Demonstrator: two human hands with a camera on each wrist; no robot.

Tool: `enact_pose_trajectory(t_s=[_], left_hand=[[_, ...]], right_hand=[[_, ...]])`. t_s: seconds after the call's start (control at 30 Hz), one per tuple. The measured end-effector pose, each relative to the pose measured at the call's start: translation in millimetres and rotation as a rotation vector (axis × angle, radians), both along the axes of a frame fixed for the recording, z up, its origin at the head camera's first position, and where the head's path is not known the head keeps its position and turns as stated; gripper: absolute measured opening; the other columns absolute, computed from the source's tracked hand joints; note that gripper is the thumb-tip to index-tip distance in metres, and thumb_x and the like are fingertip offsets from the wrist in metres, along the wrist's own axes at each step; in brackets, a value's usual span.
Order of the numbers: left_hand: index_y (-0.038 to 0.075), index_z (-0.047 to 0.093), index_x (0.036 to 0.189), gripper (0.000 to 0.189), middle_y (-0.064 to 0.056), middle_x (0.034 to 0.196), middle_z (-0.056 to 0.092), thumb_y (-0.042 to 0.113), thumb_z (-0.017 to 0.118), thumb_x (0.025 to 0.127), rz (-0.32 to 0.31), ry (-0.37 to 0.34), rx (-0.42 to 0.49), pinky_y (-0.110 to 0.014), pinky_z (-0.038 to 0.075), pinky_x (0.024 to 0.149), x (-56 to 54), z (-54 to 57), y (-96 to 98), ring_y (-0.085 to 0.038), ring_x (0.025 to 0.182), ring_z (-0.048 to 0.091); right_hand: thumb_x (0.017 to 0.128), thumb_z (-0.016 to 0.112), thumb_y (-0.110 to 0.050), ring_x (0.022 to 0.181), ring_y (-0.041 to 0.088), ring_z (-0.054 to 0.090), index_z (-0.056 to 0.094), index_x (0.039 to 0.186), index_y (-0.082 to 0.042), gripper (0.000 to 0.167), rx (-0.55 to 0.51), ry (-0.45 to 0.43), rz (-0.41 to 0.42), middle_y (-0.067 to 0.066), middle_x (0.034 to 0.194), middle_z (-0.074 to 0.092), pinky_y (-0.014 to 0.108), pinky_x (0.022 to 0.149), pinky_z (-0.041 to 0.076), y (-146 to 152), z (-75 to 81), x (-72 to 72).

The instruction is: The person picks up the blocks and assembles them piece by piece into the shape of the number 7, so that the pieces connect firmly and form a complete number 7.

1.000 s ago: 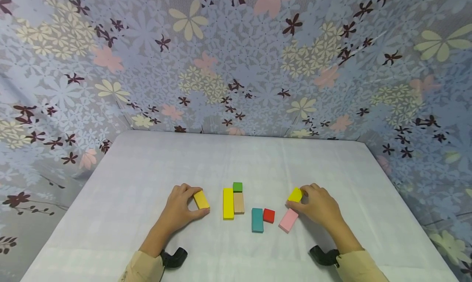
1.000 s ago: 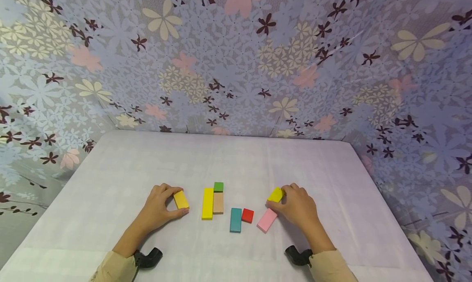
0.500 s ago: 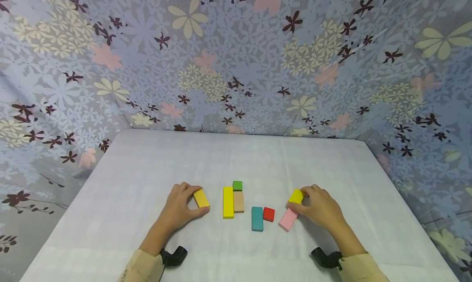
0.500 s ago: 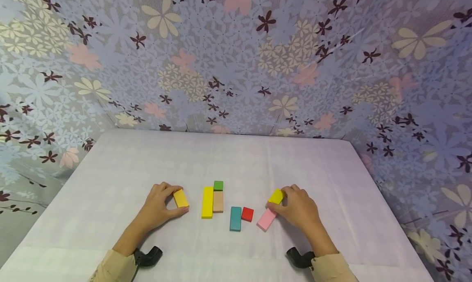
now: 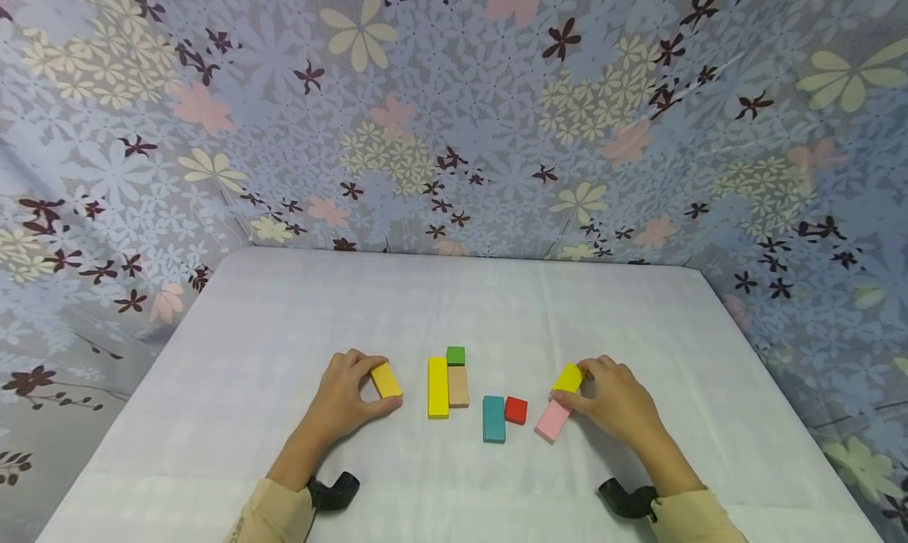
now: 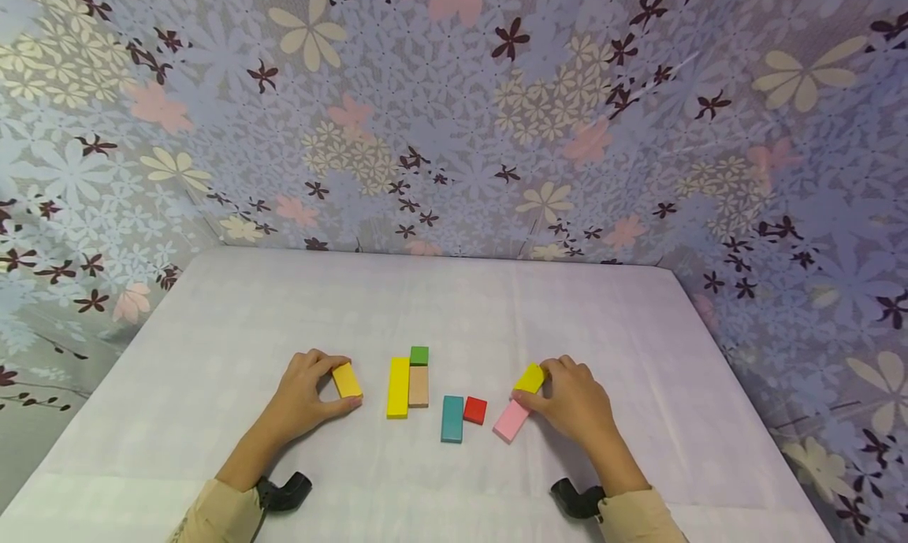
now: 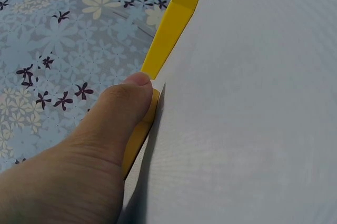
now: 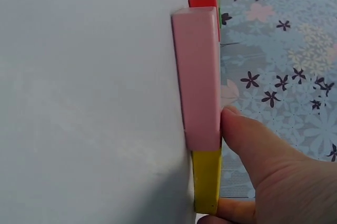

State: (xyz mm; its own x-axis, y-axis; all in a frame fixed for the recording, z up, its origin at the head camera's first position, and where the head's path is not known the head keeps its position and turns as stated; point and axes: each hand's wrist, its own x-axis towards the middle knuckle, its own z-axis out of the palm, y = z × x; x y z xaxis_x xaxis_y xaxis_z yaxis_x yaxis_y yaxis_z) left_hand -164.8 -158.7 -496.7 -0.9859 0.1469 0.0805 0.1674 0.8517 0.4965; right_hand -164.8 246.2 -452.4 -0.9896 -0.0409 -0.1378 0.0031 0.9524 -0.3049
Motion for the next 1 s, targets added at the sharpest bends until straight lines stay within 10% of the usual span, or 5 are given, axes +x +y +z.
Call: enact_pose_trajectory(t_s=[1.0], left_hand=[[0.018, 0.064, 0.128, 0.068, 0.001, 0.104, 0.055, 0.054, 0.082, 0.073, -0.044, 0.01, 0.015, -0.036, 0.042, 0.085, -18.4, 2.4, -10.9, -0.017, 0.099, 0.044]], right_hand=[[0.081, 0.071, -0.062, 0.113, 0.04, 0.053, 0.061, 0.131, -0.007, 0.075, 0.006, 0.106, -0.009, 0.017, 0.124, 0.061, 0.057, 0.089, 0.048, -13.6, 4.8, -7.5]])
